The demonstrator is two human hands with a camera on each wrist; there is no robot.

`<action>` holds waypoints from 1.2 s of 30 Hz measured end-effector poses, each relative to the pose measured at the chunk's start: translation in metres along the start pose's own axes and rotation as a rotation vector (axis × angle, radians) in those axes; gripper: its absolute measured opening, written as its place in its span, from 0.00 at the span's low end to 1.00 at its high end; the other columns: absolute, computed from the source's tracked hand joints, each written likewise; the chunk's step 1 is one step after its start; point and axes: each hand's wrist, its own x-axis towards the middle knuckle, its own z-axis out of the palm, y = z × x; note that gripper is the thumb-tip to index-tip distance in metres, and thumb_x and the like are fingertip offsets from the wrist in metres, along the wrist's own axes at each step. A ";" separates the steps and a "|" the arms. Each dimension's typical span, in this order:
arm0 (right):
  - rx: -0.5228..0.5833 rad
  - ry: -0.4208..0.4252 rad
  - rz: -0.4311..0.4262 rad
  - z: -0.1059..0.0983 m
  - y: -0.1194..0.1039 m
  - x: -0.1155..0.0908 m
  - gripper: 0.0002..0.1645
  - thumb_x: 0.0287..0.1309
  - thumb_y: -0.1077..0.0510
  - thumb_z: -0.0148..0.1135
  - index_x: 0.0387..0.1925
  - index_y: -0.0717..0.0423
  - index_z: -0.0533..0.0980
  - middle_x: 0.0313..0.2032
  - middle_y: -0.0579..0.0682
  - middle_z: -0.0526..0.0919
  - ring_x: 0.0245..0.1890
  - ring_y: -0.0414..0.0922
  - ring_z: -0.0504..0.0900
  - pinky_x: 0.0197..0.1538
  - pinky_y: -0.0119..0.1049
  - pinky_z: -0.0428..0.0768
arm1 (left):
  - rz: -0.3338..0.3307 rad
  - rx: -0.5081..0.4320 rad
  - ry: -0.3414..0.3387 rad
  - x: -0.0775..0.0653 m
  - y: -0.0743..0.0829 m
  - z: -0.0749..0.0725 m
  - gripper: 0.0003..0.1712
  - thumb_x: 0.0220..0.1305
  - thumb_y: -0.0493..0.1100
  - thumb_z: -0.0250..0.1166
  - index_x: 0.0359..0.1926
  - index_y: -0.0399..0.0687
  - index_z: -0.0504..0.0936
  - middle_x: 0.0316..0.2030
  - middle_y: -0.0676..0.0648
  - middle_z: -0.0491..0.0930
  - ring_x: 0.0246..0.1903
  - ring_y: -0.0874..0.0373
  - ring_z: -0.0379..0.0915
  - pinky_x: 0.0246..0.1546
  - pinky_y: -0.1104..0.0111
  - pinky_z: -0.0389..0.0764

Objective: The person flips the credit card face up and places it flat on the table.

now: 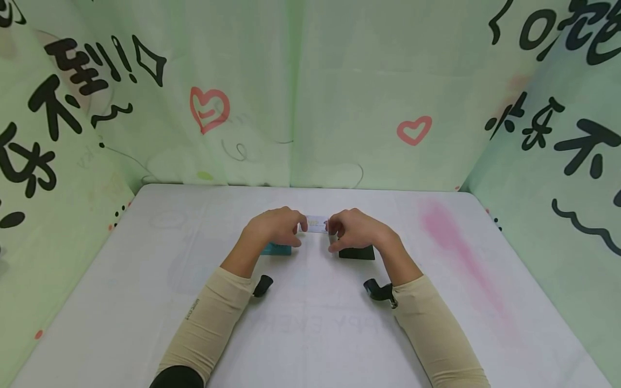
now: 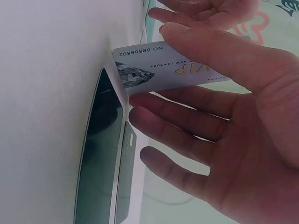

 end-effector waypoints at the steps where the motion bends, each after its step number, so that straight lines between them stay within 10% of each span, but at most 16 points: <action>1: 0.001 -0.001 0.002 0.000 0.000 0.000 0.21 0.53 0.52 0.80 0.45 0.57 0.83 0.40 0.48 0.87 0.41 0.44 0.82 0.49 0.40 0.81 | 0.000 -0.001 0.000 0.000 0.000 0.000 0.22 0.66 0.47 0.71 0.60 0.51 0.83 0.46 0.48 0.83 0.43 0.55 0.77 0.48 0.59 0.81; 36: -0.003 0.000 0.003 0.005 -0.001 0.002 0.27 0.54 0.52 0.80 0.53 0.59 0.82 0.43 0.53 0.87 0.41 0.45 0.81 0.46 0.38 0.80 | -0.025 -0.012 -0.007 -0.003 0.002 -0.002 0.23 0.67 0.47 0.70 0.61 0.50 0.82 0.48 0.46 0.84 0.43 0.54 0.78 0.48 0.59 0.80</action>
